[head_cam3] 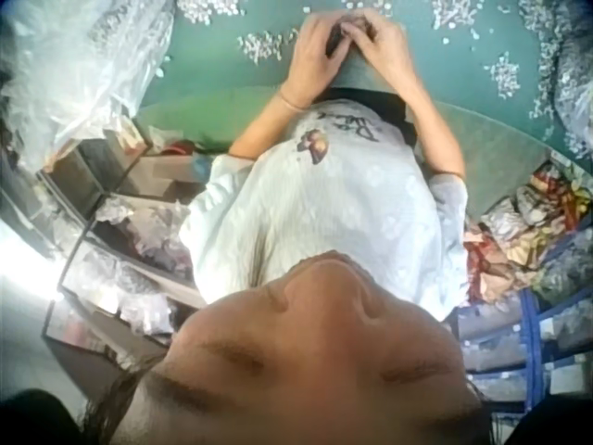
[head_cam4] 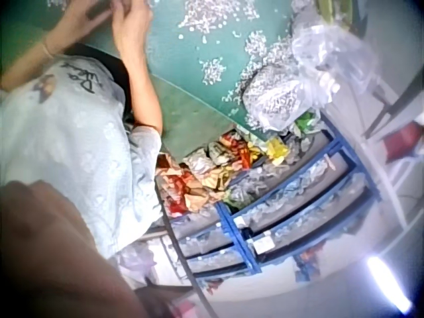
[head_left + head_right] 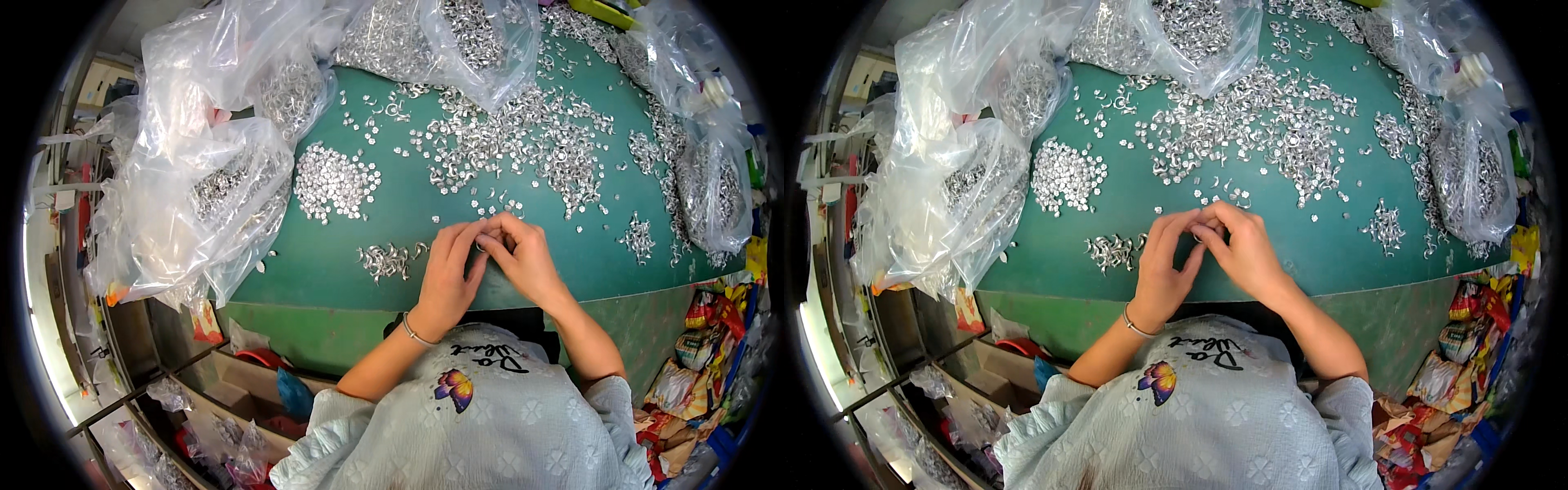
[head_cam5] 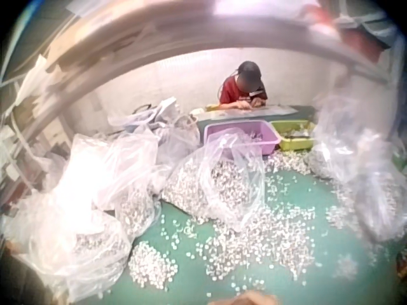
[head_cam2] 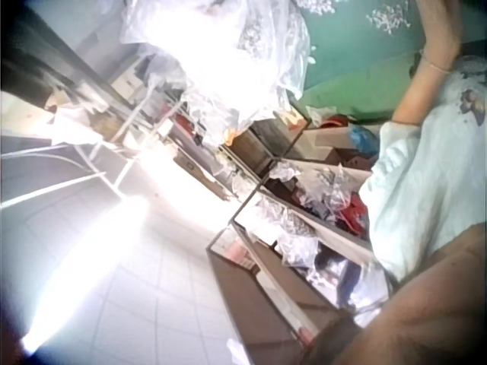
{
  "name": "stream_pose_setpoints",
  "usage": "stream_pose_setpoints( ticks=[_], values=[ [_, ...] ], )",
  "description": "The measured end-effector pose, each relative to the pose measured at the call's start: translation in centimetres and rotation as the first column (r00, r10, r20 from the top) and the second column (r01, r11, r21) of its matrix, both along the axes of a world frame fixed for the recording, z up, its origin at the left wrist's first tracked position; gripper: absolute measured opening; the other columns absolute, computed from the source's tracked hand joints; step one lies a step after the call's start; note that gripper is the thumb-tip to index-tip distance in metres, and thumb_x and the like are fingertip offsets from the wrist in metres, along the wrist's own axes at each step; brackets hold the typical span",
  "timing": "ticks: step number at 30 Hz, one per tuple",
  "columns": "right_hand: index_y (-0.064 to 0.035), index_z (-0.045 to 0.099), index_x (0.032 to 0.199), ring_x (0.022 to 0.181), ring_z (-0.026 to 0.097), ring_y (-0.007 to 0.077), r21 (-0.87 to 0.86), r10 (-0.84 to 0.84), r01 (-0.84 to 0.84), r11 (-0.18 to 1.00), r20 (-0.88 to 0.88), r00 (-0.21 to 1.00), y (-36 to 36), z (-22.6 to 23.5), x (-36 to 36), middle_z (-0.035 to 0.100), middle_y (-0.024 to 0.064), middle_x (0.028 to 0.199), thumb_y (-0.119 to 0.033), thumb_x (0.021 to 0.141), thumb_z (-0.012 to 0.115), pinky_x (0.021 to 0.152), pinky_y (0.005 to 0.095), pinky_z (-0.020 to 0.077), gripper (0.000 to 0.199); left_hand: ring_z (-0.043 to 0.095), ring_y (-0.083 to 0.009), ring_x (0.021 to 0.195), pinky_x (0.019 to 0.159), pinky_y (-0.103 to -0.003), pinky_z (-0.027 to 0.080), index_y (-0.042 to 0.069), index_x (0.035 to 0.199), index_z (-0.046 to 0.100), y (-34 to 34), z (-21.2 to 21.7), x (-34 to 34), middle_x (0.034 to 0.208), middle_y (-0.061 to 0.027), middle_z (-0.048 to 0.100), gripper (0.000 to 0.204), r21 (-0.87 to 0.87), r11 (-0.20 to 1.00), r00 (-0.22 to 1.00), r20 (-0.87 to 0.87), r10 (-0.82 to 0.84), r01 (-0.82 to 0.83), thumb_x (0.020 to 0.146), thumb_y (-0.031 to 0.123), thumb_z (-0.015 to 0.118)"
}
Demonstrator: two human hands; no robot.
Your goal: The person sorts small metal rings and components on a green worktable by hand, picking up individual pieces from a scattered pile and grouping them together.
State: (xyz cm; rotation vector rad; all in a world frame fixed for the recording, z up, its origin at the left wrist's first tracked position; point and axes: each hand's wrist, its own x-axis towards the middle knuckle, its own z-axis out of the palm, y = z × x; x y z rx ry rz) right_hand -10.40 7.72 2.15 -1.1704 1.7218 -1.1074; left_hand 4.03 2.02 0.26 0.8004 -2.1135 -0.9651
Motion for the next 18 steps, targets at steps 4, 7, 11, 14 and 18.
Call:
stream_pose_setpoints(
  ticks=[4, 7, 11, 14, 18],
  values=[
    [0.0000, 0.063, 0.094, 0.061, 0.054, 0.0063, 0.074, -0.095, 0.072, 0.995, 0.391, 0.915, 0.4, -0.9, -1.5, 0.066, 0.0042, 0.077, -0.006, 0.092, 0.061, 0.055, 0.0209, 0.0416, 0.007, 0.060, -0.0240, 0.097, 0.078, -0.033, 0.049, 0.005, 0.124, 0.055, 0.0, 0.1, 0.1, 0.109, -0.0127, 0.057, 0.052, 0.028, 0.999, 0.999, -0.002, 0.043, -0.043, 0.076, -0.007, 0.069],
    [-0.0005, 0.063, 0.096, 0.068, 0.058, 0.0083, 0.123, -0.132, 0.063, 0.990, 0.712, 0.689, 0.6, -0.5, -3.1, 0.066, 0.0049, 0.083, -0.009, 0.094, 0.060, 0.058, 0.0218, 0.0442, 0.010, 0.061, -0.0204, 0.095, 0.075, -0.030, 0.048, 0.006, 0.121, 0.058, -0.3, 0.2, 0.5, 0.106, -0.0097, 0.059, 0.049, 0.070, 0.997, 0.999, -0.005, 0.034, -0.033, 0.076, -0.004, 0.071],
    [-0.0014, 0.063, 0.096, 0.071, 0.058, 0.0082, 0.145, -0.185, 0.126, 0.981, 0.895, 0.405, 1.1, -1.1, -2.6, 0.066, 0.0047, 0.088, -0.013, 0.094, 0.061, 0.060, 0.0221, 0.0439, 0.012, 0.061, -0.0190, 0.090, 0.075, -0.030, 0.048, 0.005, 0.118, 0.060, 0.0, 1.3, -0.2, 0.102, -0.0081, 0.061, 0.046, 0.170, 0.985, 0.997, -0.078, -0.027, 0.040, 0.075, -0.002, 0.074],
    [-0.0021, 0.063, 0.097, 0.071, 0.057, 0.0077, 0.147, -0.174, 0.100, 0.984, 0.907, 0.384, 1.5, -1.6, -2.0, 0.066, 0.0045, 0.090, -0.014, 0.094, 0.062, 0.061, 0.0215, 0.0438, 0.012, 0.061, -0.0185, 0.088, 0.074, -0.028, 0.049, 0.005, 0.116, 0.061, 0.3, 1.1, -1.0, 0.101, -0.0081, 0.062, 0.044, 0.183, 0.981, 0.992, -0.118, -0.041, 0.062, 0.074, -0.001, 0.075],
    [-0.0030, 0.063, 0.096, 0.070, 0.056, 0.0061, 0.167, -0.196, 0.102, 0.981, 0.832, 0.519, 1.8, -1.2, -1.3, 0.068, 0.0038, 0.091, -0.013, 0.093, 0.062, 0.062, 0.0209, 0.0438, 0.010, 0.061, -0.0179, 0.085, 0.074, -0.027, 0.050, 0.004, 0.113, 0.062, 0.3, 0.7, -1.6, 0.098, -0.0085, 0.063, 0.042, 0.172, 0.980, 0.987, -0.141, -0.074, 0.098, 0.074, -0.001, 0.075]
  ],
)
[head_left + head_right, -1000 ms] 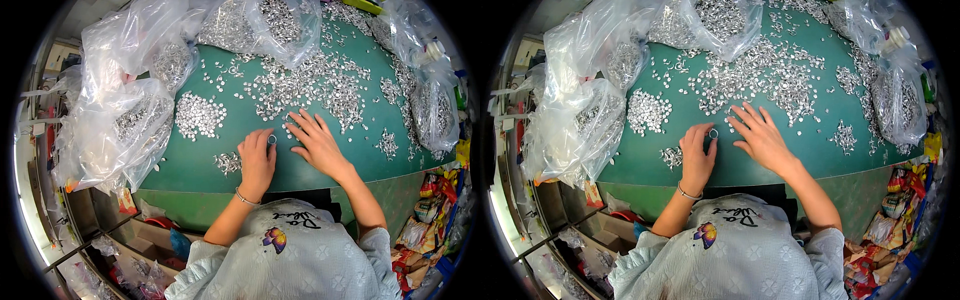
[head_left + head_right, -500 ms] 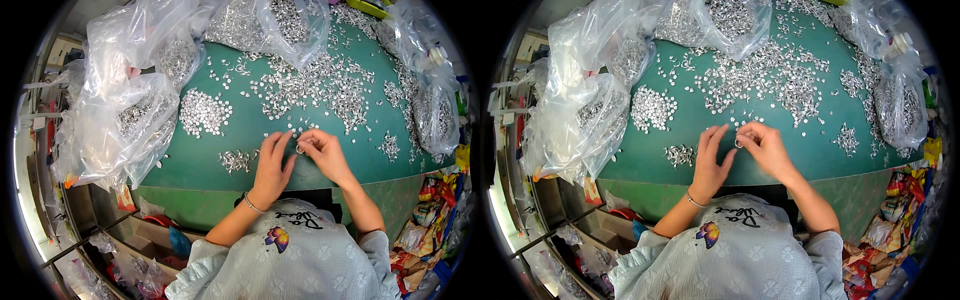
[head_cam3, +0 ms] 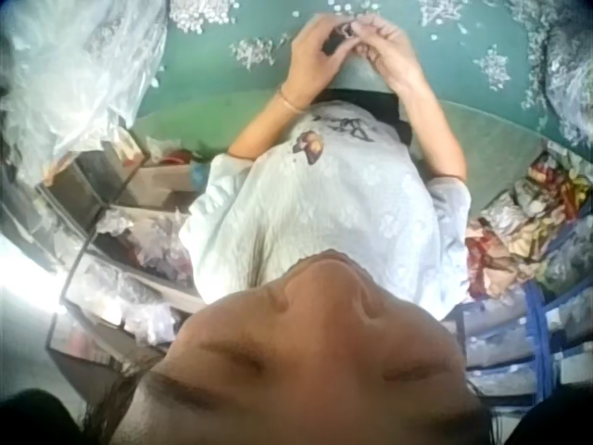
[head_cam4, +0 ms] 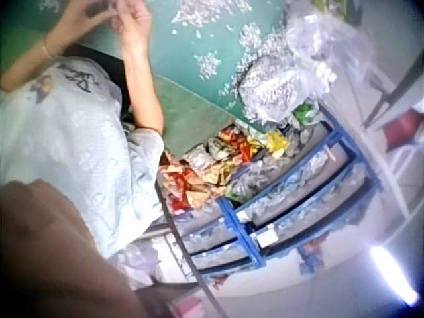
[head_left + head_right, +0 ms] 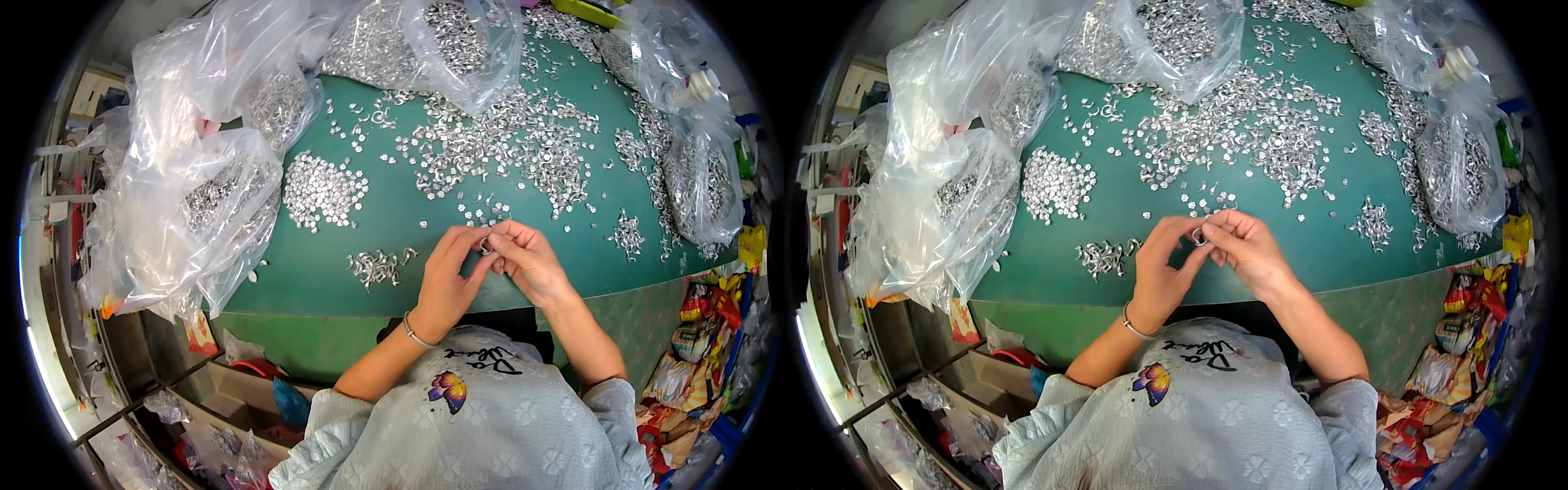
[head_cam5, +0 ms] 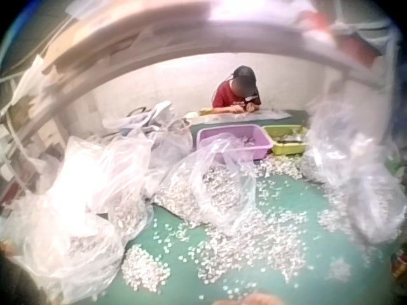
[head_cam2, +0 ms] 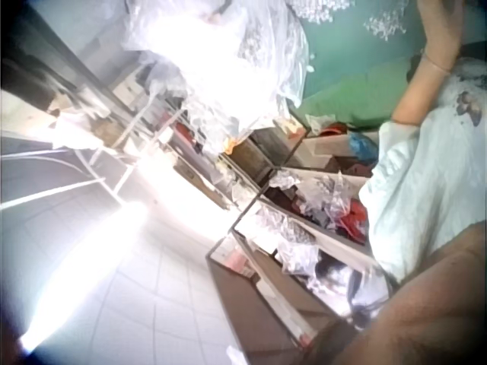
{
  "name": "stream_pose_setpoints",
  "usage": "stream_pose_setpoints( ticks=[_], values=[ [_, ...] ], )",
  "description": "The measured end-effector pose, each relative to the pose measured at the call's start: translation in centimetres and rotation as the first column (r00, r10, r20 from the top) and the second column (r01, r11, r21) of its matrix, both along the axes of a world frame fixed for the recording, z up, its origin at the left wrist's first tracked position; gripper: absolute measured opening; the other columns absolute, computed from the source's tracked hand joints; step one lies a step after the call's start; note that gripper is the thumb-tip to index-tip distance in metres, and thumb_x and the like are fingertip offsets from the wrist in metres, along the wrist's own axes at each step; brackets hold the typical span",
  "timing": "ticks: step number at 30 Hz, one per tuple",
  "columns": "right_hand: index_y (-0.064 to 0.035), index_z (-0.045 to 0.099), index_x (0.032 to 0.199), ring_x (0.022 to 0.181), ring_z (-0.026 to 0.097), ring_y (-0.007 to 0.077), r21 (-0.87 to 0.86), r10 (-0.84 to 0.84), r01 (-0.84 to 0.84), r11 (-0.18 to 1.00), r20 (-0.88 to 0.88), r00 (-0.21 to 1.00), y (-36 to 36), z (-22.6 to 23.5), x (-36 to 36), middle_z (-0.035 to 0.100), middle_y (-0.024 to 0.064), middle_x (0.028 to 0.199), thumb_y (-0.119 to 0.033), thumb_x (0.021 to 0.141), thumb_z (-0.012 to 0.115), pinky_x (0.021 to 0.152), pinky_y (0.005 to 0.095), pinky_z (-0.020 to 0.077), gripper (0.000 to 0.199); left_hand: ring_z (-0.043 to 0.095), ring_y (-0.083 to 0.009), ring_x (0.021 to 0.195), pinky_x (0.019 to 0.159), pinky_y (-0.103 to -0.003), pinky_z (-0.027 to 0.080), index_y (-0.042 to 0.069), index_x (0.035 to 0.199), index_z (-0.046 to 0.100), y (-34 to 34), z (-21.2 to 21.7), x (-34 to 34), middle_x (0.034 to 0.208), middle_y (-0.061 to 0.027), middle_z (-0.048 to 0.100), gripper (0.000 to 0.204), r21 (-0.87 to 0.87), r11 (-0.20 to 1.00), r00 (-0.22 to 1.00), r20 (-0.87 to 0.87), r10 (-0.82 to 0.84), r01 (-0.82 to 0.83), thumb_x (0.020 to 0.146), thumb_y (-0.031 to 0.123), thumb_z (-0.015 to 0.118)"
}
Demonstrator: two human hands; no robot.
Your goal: The person sorts small metal rings and components on a green worktable by hand, picking up individual pieces from a scattered pile and grouping them together.
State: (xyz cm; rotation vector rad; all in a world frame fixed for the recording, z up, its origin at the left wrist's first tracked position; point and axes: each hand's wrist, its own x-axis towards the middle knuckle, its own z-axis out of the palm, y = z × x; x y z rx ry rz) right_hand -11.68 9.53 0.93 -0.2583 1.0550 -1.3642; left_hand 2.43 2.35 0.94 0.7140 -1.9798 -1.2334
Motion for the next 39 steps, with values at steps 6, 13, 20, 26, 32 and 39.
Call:
stream_pose_setpoints(
  ticks=[6, 13, 20, 26, 32, 39],
  values=[
    [-0.0068, 0.066, 0.090, 0.063, 0.056, 0.0046, 0.067, -0.030, 0.084, 0.994, -0.575, 0.818, 1.1, 0.6, -3.9, 0.062, -0.0025, 0.074, -0.012, 0.089, 0.068, 0.056, 0.0204, 0.0421, 0.006, 0.053, -0.0336, 0.114, 0.097, -0.041, 0.044, 0.002, 0.125, 0.053, -1.1, -0.4, 0.5, 0.125, -0.0173, 0.052, 0.050, -0.253, 0.967, 0.956, 0.272, 0.107, -0.036, 0.078, 0.002, 0.072],
    [0.0023, 0.063, 0.090, 0.066, 0.052, 0.0044, -0.078, -0.169, 0.318, 0.945, -0.948, 0.269, 0.9, -0.8, -15.8, 0.061, -0.0008, 0.076, -0.002, 0.086, 0.066, 0.060, 0.0213, 0.0440, 0.006, 0.023, -0.0517, 0.136, 0.111, -0.054, 0.026, -0.003, 0.138, 0.036, -3.7, -2.3, -0.9, 0.148, -0.0319, 0.022, 0.055, -0.326, 0.945, 0.862, 0.469, 0.193, -0.034, 0.088, 0.004, 0.059],
    [0.0007, 0.064, 0.095, 0.080, 0.062, 0.0279, -0.031, -0.002, 0.210, 0.977, -0.990, -0.140, -1.8, 0.0, -15.3, 0.065, 0.0134, 0.089, -0.008, 0.083, 0.067, 0.071, 0.0350, 0.0487, 0.015, 0.018, -0.0553, 0.136, 0.112, -0.056, 0.022, -0.008, 0.135, 0.038, -3.6, -3.4, -5.2, 0.148, -0.0350, 0.016, 0.058, -0.328, 0.945, 0.917, 0.373, 0.140, -0.011, 0.079, -0.011, 0.051],
    [-0.0047, 0.058, 0.117, 0.123, 0.046, 0.0344, -0.070, -0.111, -0.196, 0.978, -0.973, -0.204, -2.4, -0.4, -8.5, 0.053, 0.0145, 0.127, -0.020, 0.082, 0.070, 0.101, 0.0478, 0.0344, 0.041, 0.023, -0.0495, 0.137, 0.113, -0.051, 0.024, -0.003, 0.135, 0.041, -2.0, -3.1, -8.2, 0.148, -0.0305, 0.021, 0.058, -0.222, 0.970, 0.977, 0.205, -0.057, 0.103, 0.078, -0.015, 0.046],
    [-0.0046, 0.054, 0.123, 0.133, 0.037, 0.0344, 0.106, 0.019, -0.138, 0.985, -0.853, -0.521, -0.7, -1.9, -7.5, 0.048, 0.0139, 0.132, -0.019, 0.081, 0.070, 0.107, 0.0541, 0.0276, 0.047, 0.029, -0.0471, 0.135, 0.111, -0.053, 0.025, 0.003, 0.133, 0.048, -6.7, -2.4, -5.7, 0.144, -0.0234, 0.035, 0.051, -0.371, 0.926, 0.946, 0.271, 0.176, -0.067, 0.084, -0.009, 0.048],
    [-0.0063, 0.061, 0.108, 0.125, 0.044, 0.0308, -0.002, -0.115, -0.277, 0.961, -0.913, -0.392, -3.1, -2.2, -3.8, 0.052, 0.0102, 0.127, -0.017, 0.082, 0.068, 0.106, 0.0543, 0.0291, 0.029, 0.034, -0.0456, 0.130, 0.109, -0.051, 0.029, 0.004, 0.127, 0.054, -8.7, -3.2, -7.1, 0.135, -0.0186, 0.046, 0.045, -0.421, 0.906, 0.872, 0.458, 0.173, 0.041, 0.082, -0.006, 0.054]
  ],
)
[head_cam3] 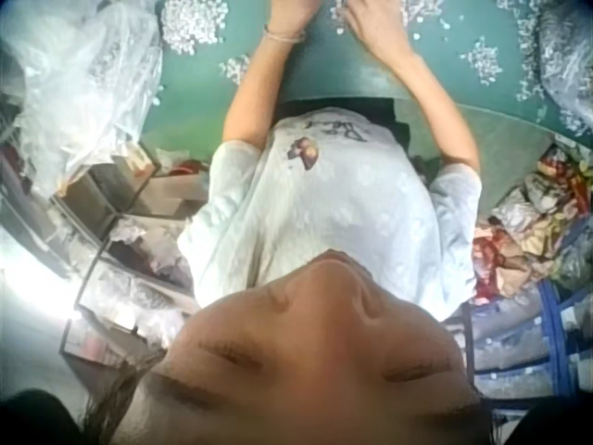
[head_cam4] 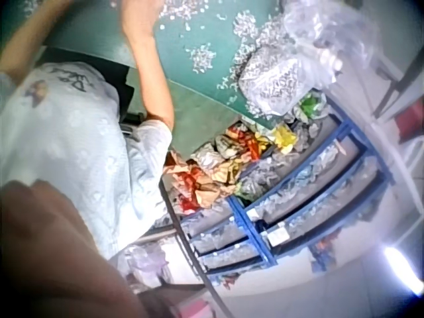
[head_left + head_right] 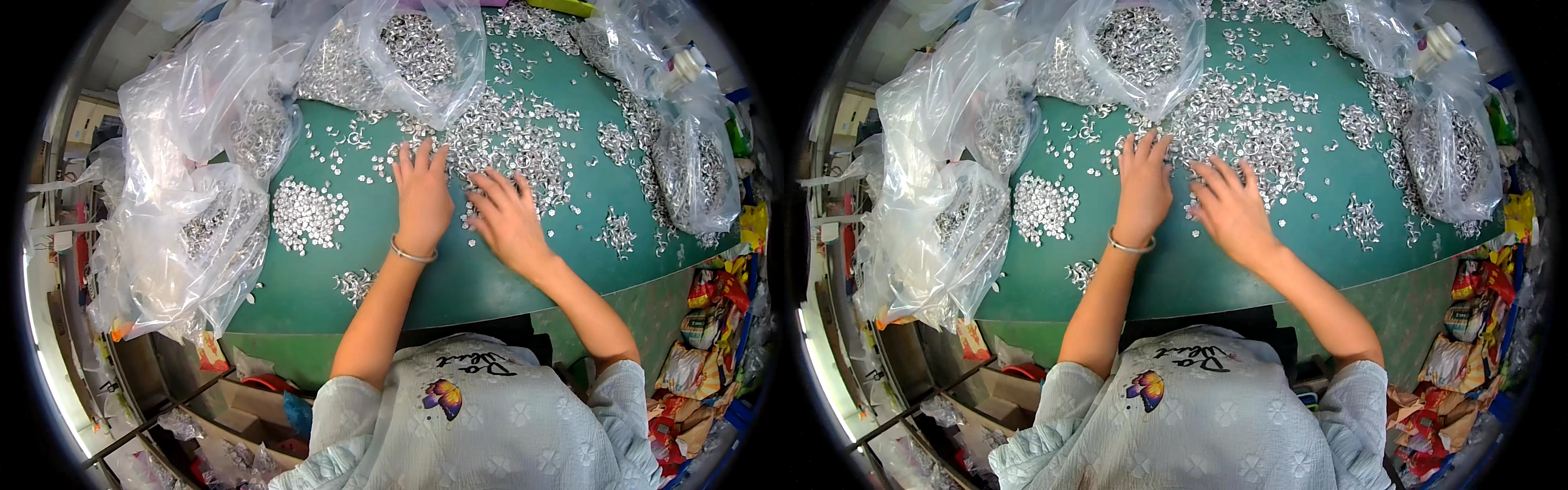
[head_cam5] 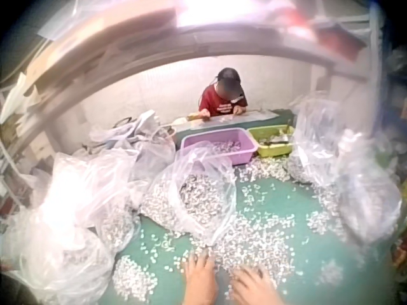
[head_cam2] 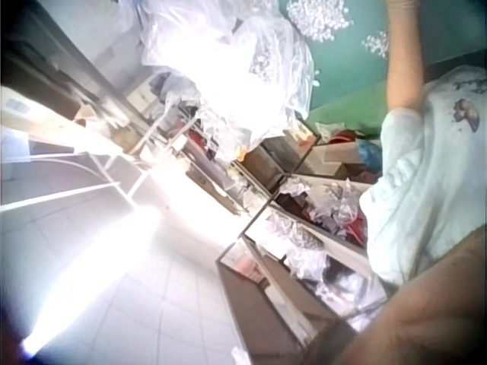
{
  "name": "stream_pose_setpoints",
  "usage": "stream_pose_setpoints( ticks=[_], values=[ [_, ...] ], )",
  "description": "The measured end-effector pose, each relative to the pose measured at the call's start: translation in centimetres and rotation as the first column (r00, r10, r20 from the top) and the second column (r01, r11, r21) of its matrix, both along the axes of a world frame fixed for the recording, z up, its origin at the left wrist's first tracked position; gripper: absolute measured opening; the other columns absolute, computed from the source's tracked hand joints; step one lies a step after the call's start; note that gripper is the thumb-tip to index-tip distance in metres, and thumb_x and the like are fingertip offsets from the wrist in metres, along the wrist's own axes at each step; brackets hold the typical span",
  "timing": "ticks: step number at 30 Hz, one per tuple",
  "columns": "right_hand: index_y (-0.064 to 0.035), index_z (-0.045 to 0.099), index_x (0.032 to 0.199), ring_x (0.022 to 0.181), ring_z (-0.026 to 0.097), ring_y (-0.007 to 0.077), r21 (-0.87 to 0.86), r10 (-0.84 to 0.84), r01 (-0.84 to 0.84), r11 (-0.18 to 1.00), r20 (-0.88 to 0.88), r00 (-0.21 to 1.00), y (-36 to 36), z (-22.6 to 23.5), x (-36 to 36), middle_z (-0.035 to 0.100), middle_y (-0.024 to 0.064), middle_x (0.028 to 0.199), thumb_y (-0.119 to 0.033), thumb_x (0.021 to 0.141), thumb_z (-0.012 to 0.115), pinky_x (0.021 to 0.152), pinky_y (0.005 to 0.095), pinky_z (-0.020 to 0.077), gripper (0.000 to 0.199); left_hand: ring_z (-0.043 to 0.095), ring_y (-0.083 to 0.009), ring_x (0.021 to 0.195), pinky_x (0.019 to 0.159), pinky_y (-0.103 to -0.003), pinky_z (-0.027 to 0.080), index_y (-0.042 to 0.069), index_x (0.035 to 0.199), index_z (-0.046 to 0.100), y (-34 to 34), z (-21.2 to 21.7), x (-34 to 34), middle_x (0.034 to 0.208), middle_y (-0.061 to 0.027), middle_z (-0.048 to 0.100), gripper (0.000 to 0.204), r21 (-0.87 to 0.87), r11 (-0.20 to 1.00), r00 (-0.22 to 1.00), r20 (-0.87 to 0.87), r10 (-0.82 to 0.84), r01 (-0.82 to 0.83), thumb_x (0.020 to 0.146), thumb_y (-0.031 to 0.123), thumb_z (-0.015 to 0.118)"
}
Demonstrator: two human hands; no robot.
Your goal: The person sorts small metal rings and components on a green worktable by hand, picking up individual pieces from a scattered pile and grouping them together.
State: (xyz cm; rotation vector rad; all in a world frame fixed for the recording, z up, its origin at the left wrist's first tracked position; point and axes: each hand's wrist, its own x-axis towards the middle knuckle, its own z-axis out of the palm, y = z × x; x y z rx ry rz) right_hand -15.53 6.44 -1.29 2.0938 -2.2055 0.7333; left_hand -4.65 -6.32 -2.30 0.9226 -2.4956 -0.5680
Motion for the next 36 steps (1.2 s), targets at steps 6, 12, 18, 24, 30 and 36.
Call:
stream_pose_setpoints(
  ticks=[6, 12, 18, 24, 30, 36],
  values=[
    [-0.0065, 0.062, 0.099, 0.117, 0.050, 0.0284, -0.112, -0.128, 0.116, 0.987, -0.113, 0.985, 0.7, -0.4, -4.8, 0.058, 0.0081, 0.116, -0.007, 0.081, 0.065, 0.100, 0.0504, 0.0341, 0.018, 0.040, -0.0431, 0.124, 0.103, -0.045, 0.039, -0.002, 0.119, 0.055, 4.2, 0.9, 3.1, 0.128, -0.0189, 0.048, 0.045, 0.047, 0.983, 0.980, -0.098, -0.171, 0.176, 0.076, -0.014, 0.052],
    [-0.0048, 0.062, 0.102, 0.108, 0.052, 0.0280, -0.032, -0.069, 0.078, 0.996, 0.205, 0.976, 1.9, 1.8, -1.8, 0.057, 0.0090, 0.113, -0.005, 0.078, 0.068, 0.091, 0.0405, 0.0385, 0.025, 0.041, -0.0384, 0.124, 0.102, -0.045, 0.037, 0.003, 0.119, 0.057, 6.5, 0.9, 6.4, 0.129, -0.0154, 0.048, 0.040, 0.292, 0.934, 0.958, -0.255, -0.133, 0.207, 0.081, -0.007, 0.057],
    [-0.0059, 0.060, 0.116, 0.124, 0.045, 0.0300, 0.064, 0.012, -0.017, 0.998, 0.074, 0.997, 0.9, 1.4, 0.3, 0.054, 0.0088, 0.127, -0.014, 0.082, 0.068, 0.101, 0.0455, 0.0350, 0.036, 0.045, -0.0326, 0.121, 0.098, -0.044, 0.036, 0.005, 0.118, 0.058, 6.1, 1.0, 5.3, 0.127, -0.0106, 0.050, 0.037, -0.005, 0.999, 0.999, 0.021, -0.039, 0.039, 0.081, -0.002, 0.060],
    [-0.0055, 0.065, 0.102, 0.118, 0.050, 0.0281, 0.010, -0.132, 0.132, 0.991, 0.047, 0.990, 3.9, 1.2, -0.6, 0.058, 0.0068, 0.118, -0.006, 0.078, 0.068, 0.098, 0.0447, 0.0359, 0.024, 0.048, -0.0344, 0.114, 0.094, -0.042, 0.041, 0.001, 0.116, 0.057, 7.4, 1.8, 7.6, 0.121, -0.0133, 0.051, 0.036, 0.214, 0.974, 0.987, -0.156, -0.035, 0.069, 0.081, -0.003, 0.063],
    [-0.0057, 0.065, 0.097, 0.100, 0.053, 0.0262, -0.073, -0.144, 0.152, 0.986, 0.113, 0.983, 1.0, 1.0, 1.1, 0.058, 0.0048, 0.103, -0.004, 0.077, 0.069, 0.089, 0.0411, 0.0368, 0.021, 0.052, -0.0346, 0.104, 0.090, -0.040, 0.044, 0.000, 0.113, 0.058, 7.4, 2.0, 6.9, 0.114, -0.0157, 0.053, 0.034, 0.273, 0.962, 0.987, -0.160, 0.019, 0.026, 0.080, -0.003, 0.066],
    [-0.0057, 0.064, 0.095, 0.097, 0.053, 0.0257, -0.054, -0.162, 0.166, 0.985, 0.080, 0.984, 2.2, 1.6, 0.3, 0.058, 0.0055, 0.098, -0.004, 0.077, 0.068, 0.085, 0.0396, 0.0372, 0.019, 0.052, -0.0322, 0.098, 0.084, -0.040, 0.044, 0.001, 0.109, 0.060, 6.6, 2.2, 7.7, 0.106, -0.0134, 0.054, 0.032, 0.179, 0.983, 0.980, -0.183, 0.076, -0.043, 0.079, 0.001, 0.069]
  ],
)
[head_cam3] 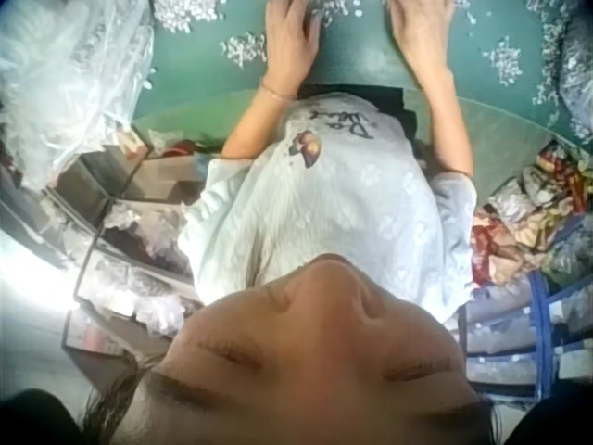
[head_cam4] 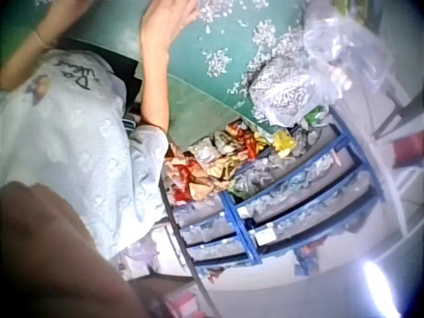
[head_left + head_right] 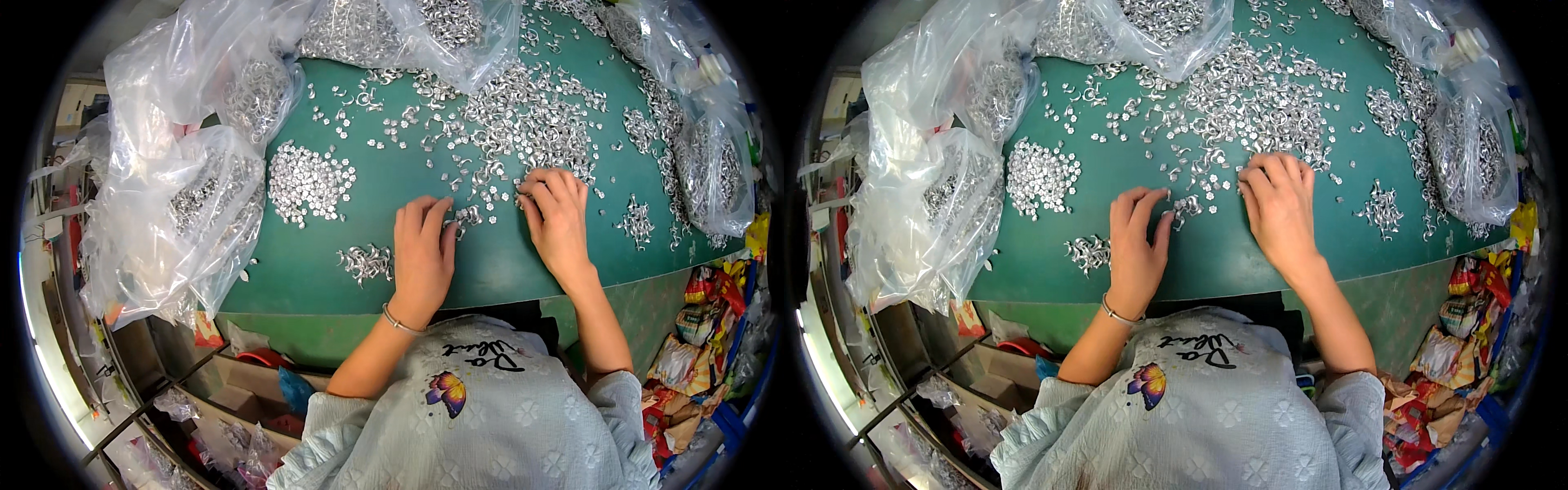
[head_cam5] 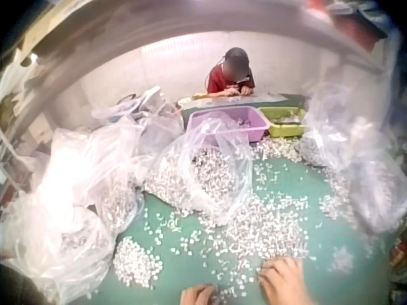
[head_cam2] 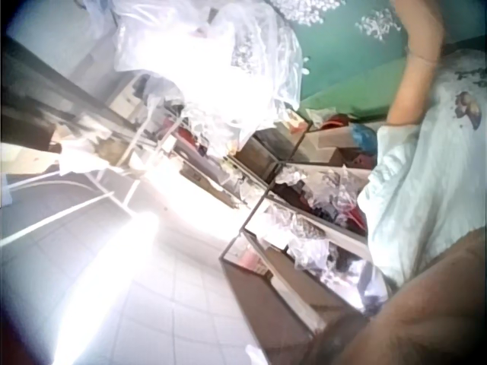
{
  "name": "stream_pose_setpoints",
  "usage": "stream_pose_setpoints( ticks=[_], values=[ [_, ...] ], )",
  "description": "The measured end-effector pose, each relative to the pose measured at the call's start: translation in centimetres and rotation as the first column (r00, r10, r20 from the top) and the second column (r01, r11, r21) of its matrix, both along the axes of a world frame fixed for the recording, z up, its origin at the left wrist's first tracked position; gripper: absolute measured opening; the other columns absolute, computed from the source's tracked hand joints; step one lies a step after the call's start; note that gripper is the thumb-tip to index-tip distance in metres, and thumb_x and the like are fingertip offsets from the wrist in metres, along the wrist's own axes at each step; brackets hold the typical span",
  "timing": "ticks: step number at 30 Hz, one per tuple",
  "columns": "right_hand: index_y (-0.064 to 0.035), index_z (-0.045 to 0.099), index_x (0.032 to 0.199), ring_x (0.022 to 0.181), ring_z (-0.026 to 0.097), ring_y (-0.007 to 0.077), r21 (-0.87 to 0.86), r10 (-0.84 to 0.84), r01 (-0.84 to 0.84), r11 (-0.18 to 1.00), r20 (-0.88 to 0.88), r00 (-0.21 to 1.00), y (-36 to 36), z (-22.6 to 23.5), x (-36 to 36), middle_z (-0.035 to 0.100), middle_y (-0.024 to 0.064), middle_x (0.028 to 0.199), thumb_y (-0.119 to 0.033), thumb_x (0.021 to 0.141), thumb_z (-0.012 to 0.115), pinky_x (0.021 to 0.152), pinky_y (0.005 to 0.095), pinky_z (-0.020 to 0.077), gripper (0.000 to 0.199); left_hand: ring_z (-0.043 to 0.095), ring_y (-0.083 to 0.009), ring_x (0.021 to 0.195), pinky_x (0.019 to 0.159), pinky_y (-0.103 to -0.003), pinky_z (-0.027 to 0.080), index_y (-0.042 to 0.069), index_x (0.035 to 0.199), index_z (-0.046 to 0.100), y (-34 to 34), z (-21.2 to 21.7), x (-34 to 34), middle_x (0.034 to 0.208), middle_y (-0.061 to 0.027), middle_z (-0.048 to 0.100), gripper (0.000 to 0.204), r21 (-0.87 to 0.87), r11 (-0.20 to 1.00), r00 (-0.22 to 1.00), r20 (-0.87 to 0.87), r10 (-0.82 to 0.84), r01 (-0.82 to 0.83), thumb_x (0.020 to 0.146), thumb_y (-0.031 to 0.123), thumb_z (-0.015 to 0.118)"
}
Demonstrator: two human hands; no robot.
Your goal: The person sorts small metal rings and components on a green worktable by hand, picking up individual pieces from a scattered pile and grouping them together.
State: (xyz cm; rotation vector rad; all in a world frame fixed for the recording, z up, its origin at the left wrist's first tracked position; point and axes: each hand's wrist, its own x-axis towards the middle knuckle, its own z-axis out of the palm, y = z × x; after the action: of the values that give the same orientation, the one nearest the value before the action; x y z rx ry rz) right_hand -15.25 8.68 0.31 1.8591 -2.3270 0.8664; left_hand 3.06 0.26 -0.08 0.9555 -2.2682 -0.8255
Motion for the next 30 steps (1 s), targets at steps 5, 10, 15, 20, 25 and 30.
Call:
stream_pose_setpoints(
  ticks=[5, 10, 15, 20, 25, 30],
  values=[
    [-0.0047, 0.065, 0.100, 0.097, 0.053, 0.0259, -0.022, 0.087, -0.086, 0.996, 0.080, 0.993, -2.1, -0.2, 1.3, 0.059, 0.0066, 0.103, -0.001, 0.076, 0.065, 0.084, 0.0383, 0.0385, 0.024, 0.052, -0.0284, 0.087, 0.069, -0.038, 0.038, 0.006, 0.095, 0.063, -0.9, -0.5, -3.0, 0.093, -0.0091, 0.055, 0.022, -0.152, 0.988, 0.986, 0.165, 0.024, 0.002, 0.077, 0.011, 0.073],
    [-0.0049, 0.065, 0.103, 0.098, 0.054, 0.0269, -0.022, 0.079, -0.078, 0.997, 0.049, 0.996, -1.8, 0.3, 0.4, 0.059, 0.0078, 0.108, 0.001, 0.077, 0.064, 0.083, 0.0385, 0.0396, 0.027, 0.053, -0.0287, 0.083, 0.071, -0.038, 0.040, 0.003, 0.086, 0.063, -1.5, -0.1, -3.0, 0.087, -0.0117, 0.056, 0.012, -0.062, 0.996, 0.993, 0.102, -0.052, 0.058, 0.077, 0.006, 0.071],
    [-0.0049, 0.064, 0.104, 0.098, 0.053, 0.0275, 0.053, 0.062, -0.071, 0.996, 0.145, 0.987, 0.4, 1.4, 1.1, 0.059, 0.0081, 0.107, -0.003, 0.076, 0.068, 0.084, 0.0387, 0.0396, 0.028, 0.053, -0.0301, 0.085, 0.074, -0.038, 0.041, 0.002, 0.092, 0.058, -0.8, 0.3, 0.2, 0.091, -0.0112, 0.055, 0.015, -0.031, 0.999, 1.000, 0.000, -0.025, 0.025, 0.079, 0.001, 0.066],
    [-0.0057, 0.064, 0.104, 0.099, 0.053, 0.0257, 0.056, 0.173, -0.175, 0.983, 0.029, 0.984, -0.9, 1.1, 3.7, 0.058, 0.0061, 0.106, -0.008, 0.076, 0.070, 0.087, 0.0391, 0.0381, 0.029, 0.053, -0.0308, 0.091, 0.079, -0.039, 0.043, 0.002, 0.103, 0.060, 0.0, 0.7, 0.6, 0.100, -0.0124, 0.055, 0.027, -0.035, 0.999, 0.998, 0.061, -0.032, 0.035, 0.077, 0.000, 0.069],
    [-0.0057, 0.064, 0.093, 0.100, 0.053, 0.0243, 0.037, 0.185, -0.185, 0.982, 0.011, 0.983, 0.4, -0.6, 2.7, 0.058, 0.0048, 0.103, -0.009, 0.075, 0.071, 0.087, 0.0388, 0.0370, 0.019, 0.053, -0.0315, 0.096, 0.083, -0.039, 0.044, 0.001, 0.105, 0.060, -0.2, -0.3, 0.5, 0.106, -0.0126, 0.055, 0.029, -0.016, 0.996, 0.992, 0.096, -0.083, 0.085, 0.078, -0.001, 0.068],
    [-0.0053, 0.064, 0.088, 0.096, 0.052, 0.0254, -0.009, -0.012, 0.013, 1.000, 0.117, 0.993, 2.0, -0.5, 1.8, 0.058, 0.0054, 0.100, -0.006, 0.075, 0.071, 0.084, 0.0383, 0.0363, 0.015, 0.053, -0.0319, 0.096, 0.085, -0.040, 0.043, 0.000, 0.107, 0.060, -1.1, -1.2, -0.2, 0.107, -0.0130, 0.055, 0.027, 0.027, 0.999, 0.995, -0.100, 0.022, -0.019, 0.080, -0.003, 0.066]
  ],
)
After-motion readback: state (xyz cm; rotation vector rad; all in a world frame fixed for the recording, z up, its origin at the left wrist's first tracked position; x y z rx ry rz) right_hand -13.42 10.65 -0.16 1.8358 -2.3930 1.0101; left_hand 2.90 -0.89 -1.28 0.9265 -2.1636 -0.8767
